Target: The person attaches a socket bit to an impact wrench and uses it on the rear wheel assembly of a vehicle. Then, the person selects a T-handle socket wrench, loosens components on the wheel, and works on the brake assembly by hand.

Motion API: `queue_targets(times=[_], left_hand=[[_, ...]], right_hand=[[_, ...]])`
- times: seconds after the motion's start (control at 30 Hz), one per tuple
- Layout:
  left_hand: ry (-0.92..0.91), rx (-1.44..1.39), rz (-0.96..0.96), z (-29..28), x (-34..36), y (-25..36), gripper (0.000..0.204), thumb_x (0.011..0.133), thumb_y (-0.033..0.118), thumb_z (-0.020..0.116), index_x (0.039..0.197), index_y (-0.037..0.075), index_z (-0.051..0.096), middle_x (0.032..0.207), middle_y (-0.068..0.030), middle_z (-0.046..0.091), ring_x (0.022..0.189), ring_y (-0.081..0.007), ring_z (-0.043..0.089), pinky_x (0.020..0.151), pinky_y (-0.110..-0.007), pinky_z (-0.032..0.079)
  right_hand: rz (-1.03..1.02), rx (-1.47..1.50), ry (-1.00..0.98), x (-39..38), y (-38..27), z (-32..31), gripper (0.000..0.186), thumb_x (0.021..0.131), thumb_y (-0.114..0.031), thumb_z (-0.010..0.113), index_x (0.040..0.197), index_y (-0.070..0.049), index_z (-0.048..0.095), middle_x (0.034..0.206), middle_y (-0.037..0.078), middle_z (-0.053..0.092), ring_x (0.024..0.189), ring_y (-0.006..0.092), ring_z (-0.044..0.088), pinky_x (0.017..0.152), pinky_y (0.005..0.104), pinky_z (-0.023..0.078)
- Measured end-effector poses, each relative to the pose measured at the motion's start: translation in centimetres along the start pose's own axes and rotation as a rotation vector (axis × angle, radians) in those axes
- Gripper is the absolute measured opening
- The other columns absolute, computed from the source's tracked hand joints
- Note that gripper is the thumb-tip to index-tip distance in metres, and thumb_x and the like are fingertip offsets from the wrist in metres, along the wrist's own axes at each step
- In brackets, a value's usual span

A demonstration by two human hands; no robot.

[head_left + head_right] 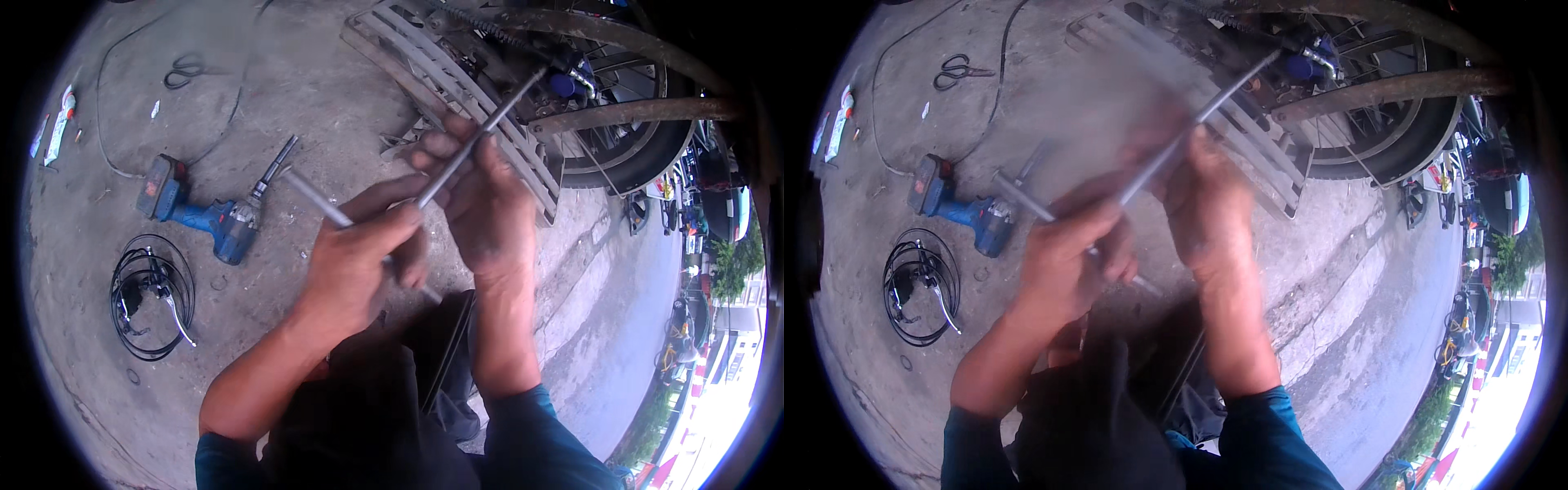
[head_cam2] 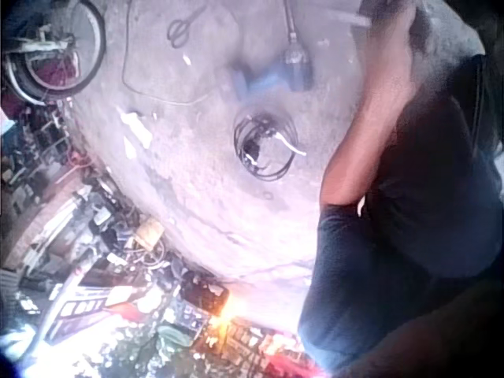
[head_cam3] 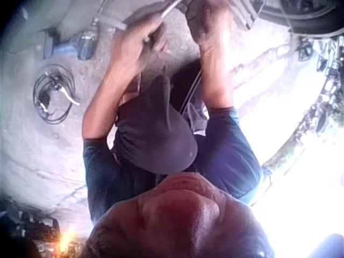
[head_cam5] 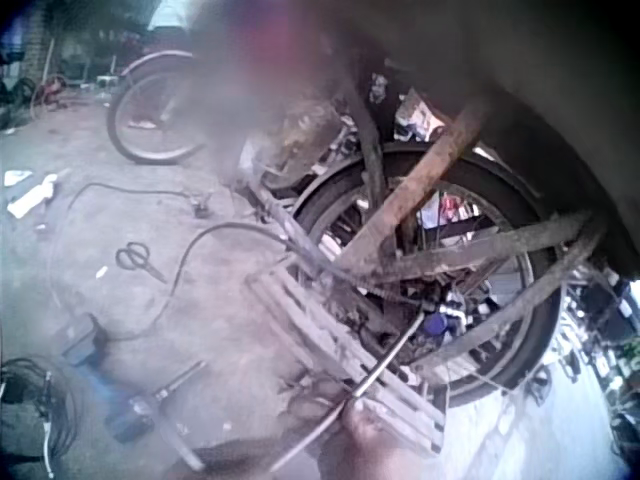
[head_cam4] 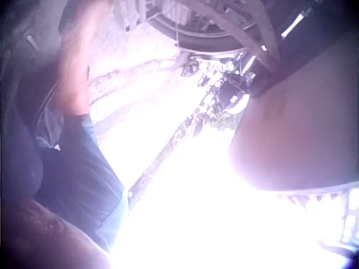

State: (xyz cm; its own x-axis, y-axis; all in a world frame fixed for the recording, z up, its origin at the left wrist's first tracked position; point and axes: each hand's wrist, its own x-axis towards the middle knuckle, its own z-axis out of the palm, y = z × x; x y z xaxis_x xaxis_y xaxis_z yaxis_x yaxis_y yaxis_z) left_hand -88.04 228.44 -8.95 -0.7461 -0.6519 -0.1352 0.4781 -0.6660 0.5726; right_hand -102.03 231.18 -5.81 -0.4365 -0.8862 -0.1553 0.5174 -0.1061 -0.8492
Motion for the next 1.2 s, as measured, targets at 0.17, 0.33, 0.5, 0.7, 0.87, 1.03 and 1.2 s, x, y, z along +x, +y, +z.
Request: queue_targets(times=[0.17,0.33,0.5,0.7,0.87,1.03,1.2], left_hand=[[0.167,0.252,-0.123,-6.2,-5.3,0.1,0.035,0.084,0.014,0.057,0.111,-0.007,0.052,0.062,-0.0073,0.050,0.054,-0.0162,0.050,0.055,-0.029,0.044],[0.447,0.003,-0.148,-10.8,-7.6,-2.9,0.033,0.082,0.022,0.061,0.102,-0.003,0.054,0.061,-0.0087,0.050,0.058,-0.0233,0.052,0.064,-0.040,0.050],[0.682,-0.402,-0.342,-15.7,-8.5,-6.0,0.024,0.084,0.028,0.059,0.091,0.005,0.055,0.067,-0.0076,0.052,0.058,-0.0214,0.048,0.065,-0.042,0.048],[0.884,-0.079,-0.194,-18.1,-9.4,-6.2,0.014,0.087,0.021,0.057,0.092,0.008,0.056,0.071,-0.0053,0.055,0.064,-0.0182,0.052,0.065,-0.037,0.046],[0.899,0.079,-0.180,-21.5,-11.9,-6.2,0.024,0.084,0.012,0.056,0.105,0.002,0.052,0.085,-0.0087,0.058,0.079,-0.0223,0.059,0.068,-0.034,0.050],[0.902,0.415,-0.161,-22.1,-13.4,-5.9,0.030,0.081,0.010,0.057,0.109,0.001,0.053,0.090,-0.0069,0.057,0.079,-0.0179,0.056,0.065,-0.032,0.048],[0.900,0.764,-0.059,-24.3,-13.9,-6.6,0.031,0.080,0.008,0.057,0.109,-0.003,0.054,0.096,-0.0066,0.057,0.081,-0.0151,0.054,0.068,-0.029,0.045]], right_hand=[[-0.010,-0.250,0.094,-1.4,2.2,0.2,0.045,0.095,-0.033,0.039,0.120,0.004,0.044,0.098,0.017,0.061,0.090,0.0278,0.061,0.080,0.0371,0.047],[-0.071,-0.378,0.066,-2.6,5.9,0.0,0.053,0.094,-0.035,0.044,0.124,0.009,0.038,0.094,0.016,0.062,0.088,0.0235,0.061,0.078,0.0327,0.047],[-0.021,-0.461,-0.069,-3.2,8.0,0.8,0.048,0.092,-0.033,0.050,0.119,0.006,0.046,0.093,0.012,0.062,0.086,0.0207,0.060,0.076,0.0304,0.047],[-0.103,-1.339,-0.008,-2.3,8.7,-4.1,0.043,0.086,-0.028,0.058,0.115,0.004,0.051,0.103,0.020,0.060,0.097,0.0314,0.058,0.083,0.0356,0.045],[-0.423,-1.256,-0.020,-4.6,7.3,-3.7,0.034,0.076,-0.009,0.066,0.107,0.000,0.057,0.101,0.019,0.060,0.094,0.0356,0.058,0.084,0.0388,0.046],[-1.041,-1.519,0.051,-3.7,0.9,-2.0,0.027,0.080,-0.011,0.063,0.103,0.002,0.059,0.100,0.014,0.061,0.097,0.0252,0.058,0.084,0.0338,0.044],[-0.966,-1.540,0.425,1.0,-4.5,-2.9,0.029,0.081,-0.014,0.063,0.107,-0.001,0.059,0.100,0.012,0.061,0.098,0.0260,0.055,0.085,0.0355,0.042]])
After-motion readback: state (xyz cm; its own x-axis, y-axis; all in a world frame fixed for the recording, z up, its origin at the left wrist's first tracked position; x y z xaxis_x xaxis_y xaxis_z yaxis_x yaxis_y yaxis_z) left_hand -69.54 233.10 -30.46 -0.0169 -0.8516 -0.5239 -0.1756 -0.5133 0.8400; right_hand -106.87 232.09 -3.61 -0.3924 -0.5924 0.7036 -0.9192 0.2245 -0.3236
